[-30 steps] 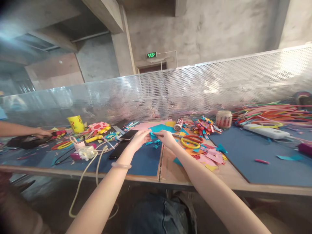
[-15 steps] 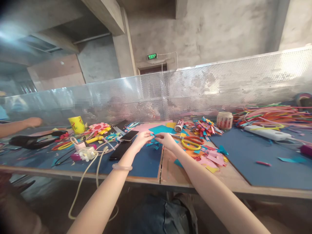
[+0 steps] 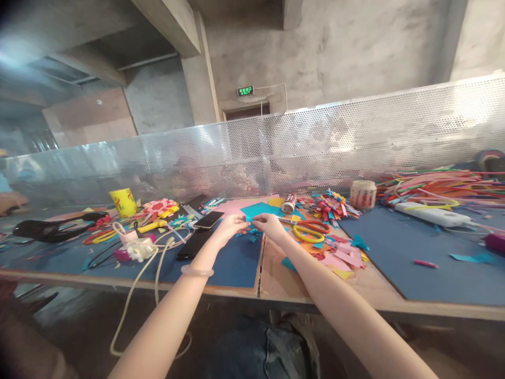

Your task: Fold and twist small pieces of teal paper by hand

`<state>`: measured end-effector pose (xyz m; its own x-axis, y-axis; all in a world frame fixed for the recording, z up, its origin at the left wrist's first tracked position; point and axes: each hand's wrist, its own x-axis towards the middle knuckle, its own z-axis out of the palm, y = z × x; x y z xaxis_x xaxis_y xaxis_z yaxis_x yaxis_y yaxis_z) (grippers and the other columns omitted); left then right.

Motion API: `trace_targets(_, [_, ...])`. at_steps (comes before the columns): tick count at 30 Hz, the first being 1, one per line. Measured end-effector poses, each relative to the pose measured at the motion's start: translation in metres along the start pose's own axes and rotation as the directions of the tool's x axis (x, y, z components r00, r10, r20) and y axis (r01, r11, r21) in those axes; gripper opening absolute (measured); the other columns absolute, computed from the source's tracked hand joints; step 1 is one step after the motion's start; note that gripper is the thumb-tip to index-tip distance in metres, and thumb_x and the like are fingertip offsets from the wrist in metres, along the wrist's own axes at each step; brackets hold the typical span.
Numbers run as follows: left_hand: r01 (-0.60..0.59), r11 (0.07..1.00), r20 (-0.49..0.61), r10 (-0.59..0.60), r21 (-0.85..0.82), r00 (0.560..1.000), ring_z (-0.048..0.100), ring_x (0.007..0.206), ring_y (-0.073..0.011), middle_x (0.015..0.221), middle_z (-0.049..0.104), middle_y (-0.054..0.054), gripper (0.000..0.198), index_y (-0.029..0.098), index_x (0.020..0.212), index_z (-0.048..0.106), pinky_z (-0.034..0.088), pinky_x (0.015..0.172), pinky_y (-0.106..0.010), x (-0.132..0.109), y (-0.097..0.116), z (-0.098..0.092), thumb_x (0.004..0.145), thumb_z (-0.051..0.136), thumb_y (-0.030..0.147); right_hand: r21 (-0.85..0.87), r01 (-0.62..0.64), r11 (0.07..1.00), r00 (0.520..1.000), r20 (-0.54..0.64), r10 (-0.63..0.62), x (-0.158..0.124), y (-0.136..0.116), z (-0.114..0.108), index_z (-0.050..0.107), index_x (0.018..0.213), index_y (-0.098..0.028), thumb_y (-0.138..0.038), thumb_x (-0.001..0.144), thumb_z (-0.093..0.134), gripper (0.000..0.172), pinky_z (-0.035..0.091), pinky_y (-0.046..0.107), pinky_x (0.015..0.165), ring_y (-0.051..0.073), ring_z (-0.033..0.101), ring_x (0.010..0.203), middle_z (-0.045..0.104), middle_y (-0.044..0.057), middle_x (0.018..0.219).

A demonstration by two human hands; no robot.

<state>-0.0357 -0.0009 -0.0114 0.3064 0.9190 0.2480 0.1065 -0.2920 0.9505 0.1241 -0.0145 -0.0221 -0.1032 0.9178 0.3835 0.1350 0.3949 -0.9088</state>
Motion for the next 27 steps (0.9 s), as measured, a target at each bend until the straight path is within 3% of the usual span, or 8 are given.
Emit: trace_targets(27, [-0.028, 1.0, -0.018, 0.029, 0.011, 0.999, 0.064, 0.067, -0.0198, 0.065, 0.065, -0.006, 0.026, 0.008, 0.084, 0.056, 0.05, 0.061, -0.031, 0.0023, -0.0015, 0.0009, 0.063, 0.068, 0.018, -0.052, -0.003, 0.999, 1.0, 0.002, 0.003, -0.0011, -0.0013, -0.0007, 0.062, 0.083, -0.011, -0.028, 0.065, 0.065, 0.025, 0.048, 0.025, 0.061, 0.011, 0.057, 0.059, 0.063, 0.003, 0.067])
